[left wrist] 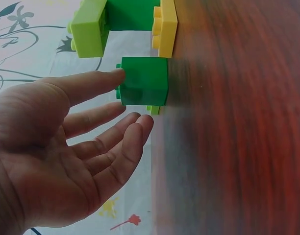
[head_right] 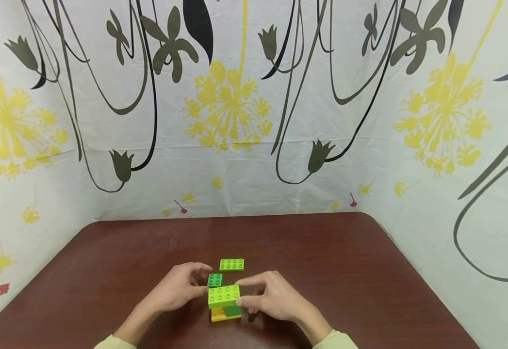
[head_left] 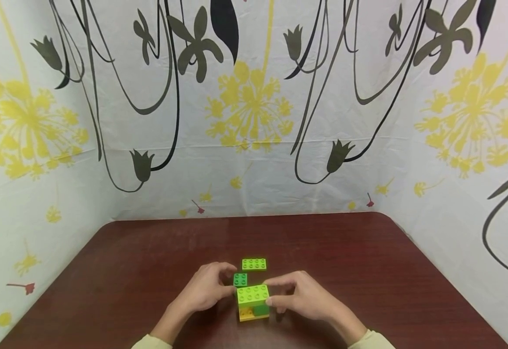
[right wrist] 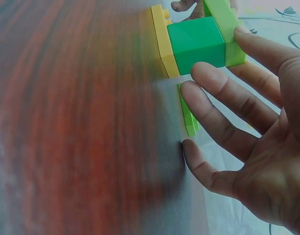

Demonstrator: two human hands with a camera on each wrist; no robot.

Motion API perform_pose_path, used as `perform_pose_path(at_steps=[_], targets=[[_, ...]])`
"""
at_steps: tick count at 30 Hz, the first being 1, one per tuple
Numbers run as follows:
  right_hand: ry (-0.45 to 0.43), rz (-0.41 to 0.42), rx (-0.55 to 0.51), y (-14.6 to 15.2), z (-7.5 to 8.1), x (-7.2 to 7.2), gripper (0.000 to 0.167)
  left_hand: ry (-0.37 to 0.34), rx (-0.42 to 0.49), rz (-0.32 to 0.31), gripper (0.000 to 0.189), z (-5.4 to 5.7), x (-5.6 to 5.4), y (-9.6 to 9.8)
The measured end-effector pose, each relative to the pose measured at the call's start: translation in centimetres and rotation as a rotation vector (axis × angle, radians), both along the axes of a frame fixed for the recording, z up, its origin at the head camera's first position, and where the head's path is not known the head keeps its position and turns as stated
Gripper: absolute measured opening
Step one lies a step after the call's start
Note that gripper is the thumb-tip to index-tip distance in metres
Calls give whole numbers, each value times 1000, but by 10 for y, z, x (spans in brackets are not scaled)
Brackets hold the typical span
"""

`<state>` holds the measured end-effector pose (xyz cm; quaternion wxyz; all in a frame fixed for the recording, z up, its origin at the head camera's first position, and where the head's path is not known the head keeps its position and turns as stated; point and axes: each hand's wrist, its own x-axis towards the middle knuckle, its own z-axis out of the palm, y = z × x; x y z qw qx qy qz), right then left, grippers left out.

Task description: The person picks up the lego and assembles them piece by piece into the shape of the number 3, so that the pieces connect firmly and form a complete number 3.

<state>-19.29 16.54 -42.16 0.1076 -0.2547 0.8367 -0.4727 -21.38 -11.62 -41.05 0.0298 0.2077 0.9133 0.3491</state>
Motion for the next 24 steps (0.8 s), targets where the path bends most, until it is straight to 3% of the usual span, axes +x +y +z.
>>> perform_pose_path(at_steps=[10,24], targets=[[-7,-5,-6,0,-2,1,39,11,-6,0,34,-7,-2,2],[-8,-5,-6,0,0,1,38,-19,20,3,31,-7,-5,2]])
